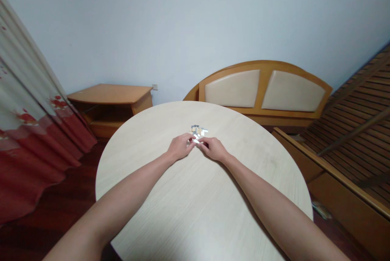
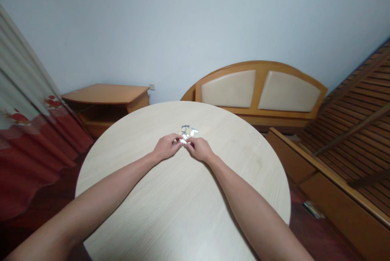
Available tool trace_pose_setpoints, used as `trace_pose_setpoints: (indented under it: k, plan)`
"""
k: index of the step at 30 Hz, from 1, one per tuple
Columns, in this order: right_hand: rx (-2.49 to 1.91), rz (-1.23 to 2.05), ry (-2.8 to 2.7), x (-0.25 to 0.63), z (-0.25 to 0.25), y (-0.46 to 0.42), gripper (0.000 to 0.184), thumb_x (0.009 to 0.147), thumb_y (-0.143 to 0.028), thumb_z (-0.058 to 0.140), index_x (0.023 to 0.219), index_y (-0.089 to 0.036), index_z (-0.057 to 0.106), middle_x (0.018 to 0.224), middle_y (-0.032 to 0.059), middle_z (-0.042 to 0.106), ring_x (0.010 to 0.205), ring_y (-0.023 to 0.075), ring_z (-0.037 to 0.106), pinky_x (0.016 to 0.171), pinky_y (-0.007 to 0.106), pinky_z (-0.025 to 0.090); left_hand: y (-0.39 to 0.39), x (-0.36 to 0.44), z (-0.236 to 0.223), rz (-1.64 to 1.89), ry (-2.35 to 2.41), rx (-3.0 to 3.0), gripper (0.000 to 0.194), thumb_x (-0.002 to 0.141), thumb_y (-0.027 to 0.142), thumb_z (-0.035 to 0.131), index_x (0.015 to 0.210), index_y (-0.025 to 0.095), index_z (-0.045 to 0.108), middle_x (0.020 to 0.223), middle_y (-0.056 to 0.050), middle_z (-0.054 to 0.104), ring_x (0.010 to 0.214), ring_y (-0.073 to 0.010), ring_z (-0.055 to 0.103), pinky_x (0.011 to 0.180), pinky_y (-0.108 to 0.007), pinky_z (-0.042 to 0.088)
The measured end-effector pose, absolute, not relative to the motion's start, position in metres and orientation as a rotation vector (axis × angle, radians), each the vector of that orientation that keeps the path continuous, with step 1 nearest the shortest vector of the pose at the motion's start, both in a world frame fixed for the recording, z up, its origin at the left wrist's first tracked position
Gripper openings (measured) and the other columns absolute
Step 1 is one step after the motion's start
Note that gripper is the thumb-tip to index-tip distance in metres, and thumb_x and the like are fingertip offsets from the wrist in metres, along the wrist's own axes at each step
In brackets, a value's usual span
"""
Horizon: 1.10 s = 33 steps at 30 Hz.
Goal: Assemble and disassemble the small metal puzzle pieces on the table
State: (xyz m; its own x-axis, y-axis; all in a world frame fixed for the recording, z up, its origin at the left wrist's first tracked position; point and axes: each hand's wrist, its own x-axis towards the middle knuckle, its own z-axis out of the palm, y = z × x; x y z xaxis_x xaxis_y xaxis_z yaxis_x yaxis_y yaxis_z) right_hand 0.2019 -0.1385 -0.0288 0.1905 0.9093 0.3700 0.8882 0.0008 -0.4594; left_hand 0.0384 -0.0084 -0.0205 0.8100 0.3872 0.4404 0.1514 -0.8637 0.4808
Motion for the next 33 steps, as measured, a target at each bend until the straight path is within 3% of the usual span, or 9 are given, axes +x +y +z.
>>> trace_pose_setpoints:
  k: [33]
  plan:
    - [-1.819, 0.009, -1.631, 0.2001, -0.0266, -0.1399, 0.027, 0.096, -0.033, 0.056, 0.107, -0.02, 0.077, 0.083, 0.0057, 0.077, 0.068, 0.0172, 0.064, 0.065, 0.025, 0.039, -0.0099, 0.0363, -0.0153, 0.678, 0.437, 2.593, 0.024, 0.092, 0.028, 0.06, 0.111, 0.021, 0.073, 0.101, -0.004, 0.077, 0.089, -0.0206, 0.07, 0.081, -0.03, 0.053]
